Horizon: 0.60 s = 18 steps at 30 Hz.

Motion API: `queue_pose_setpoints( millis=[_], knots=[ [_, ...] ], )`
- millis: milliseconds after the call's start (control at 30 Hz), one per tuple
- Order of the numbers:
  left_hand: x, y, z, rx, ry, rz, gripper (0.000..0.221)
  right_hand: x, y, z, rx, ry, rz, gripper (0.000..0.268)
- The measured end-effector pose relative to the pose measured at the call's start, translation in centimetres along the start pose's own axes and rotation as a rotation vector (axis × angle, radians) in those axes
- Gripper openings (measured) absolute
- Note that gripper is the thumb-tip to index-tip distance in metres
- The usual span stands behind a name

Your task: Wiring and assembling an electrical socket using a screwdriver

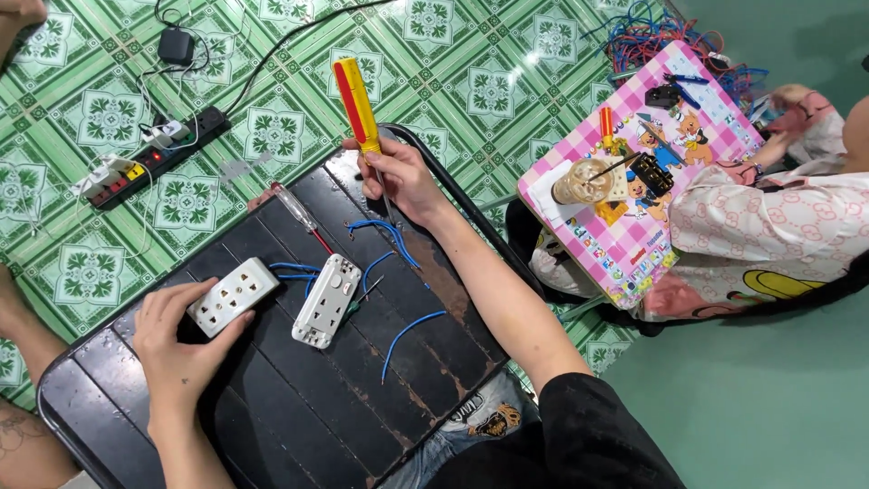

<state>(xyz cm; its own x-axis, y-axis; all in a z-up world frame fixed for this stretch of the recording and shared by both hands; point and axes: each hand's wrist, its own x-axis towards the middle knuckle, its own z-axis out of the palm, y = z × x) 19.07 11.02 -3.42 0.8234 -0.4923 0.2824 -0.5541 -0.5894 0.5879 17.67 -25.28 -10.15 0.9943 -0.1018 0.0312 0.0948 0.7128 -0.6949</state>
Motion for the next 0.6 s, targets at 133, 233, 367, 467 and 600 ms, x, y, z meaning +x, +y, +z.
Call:
queue_pose_setpoints(
  millis=[133,233,367,467,600],
  knots=[
    [0.8,0.0,0.3,-0.001,-0.010,-0.014,0.056,-0.1,-0.1,0.0,-0.001,-0.007,0.004,0.037],
    [0.9,-0.2,1.0,-0.040,0.000,0.003,0.057,-0.2,-0.1,0.0,-0.002,-0.011,0.004,0.037],
    [0.6,-1.3,1.8,-0.152,0.051,0.021,0.055,0.2,0.9,-0.9,-0.040,0.012,-0.053,0.036],
    [0.6,-1.4,2.0,-0.233,0.086,0.049,0.055,0.5,1.6,-1.8,-0.068,0.042,-0.099,0.038],
    [0.8,-1.3,1.9,-0.245,0.099,0.074,0.051,0.2,1.1,-1.6,-0.099,0.101,-0.056,0.039]
  ],
)
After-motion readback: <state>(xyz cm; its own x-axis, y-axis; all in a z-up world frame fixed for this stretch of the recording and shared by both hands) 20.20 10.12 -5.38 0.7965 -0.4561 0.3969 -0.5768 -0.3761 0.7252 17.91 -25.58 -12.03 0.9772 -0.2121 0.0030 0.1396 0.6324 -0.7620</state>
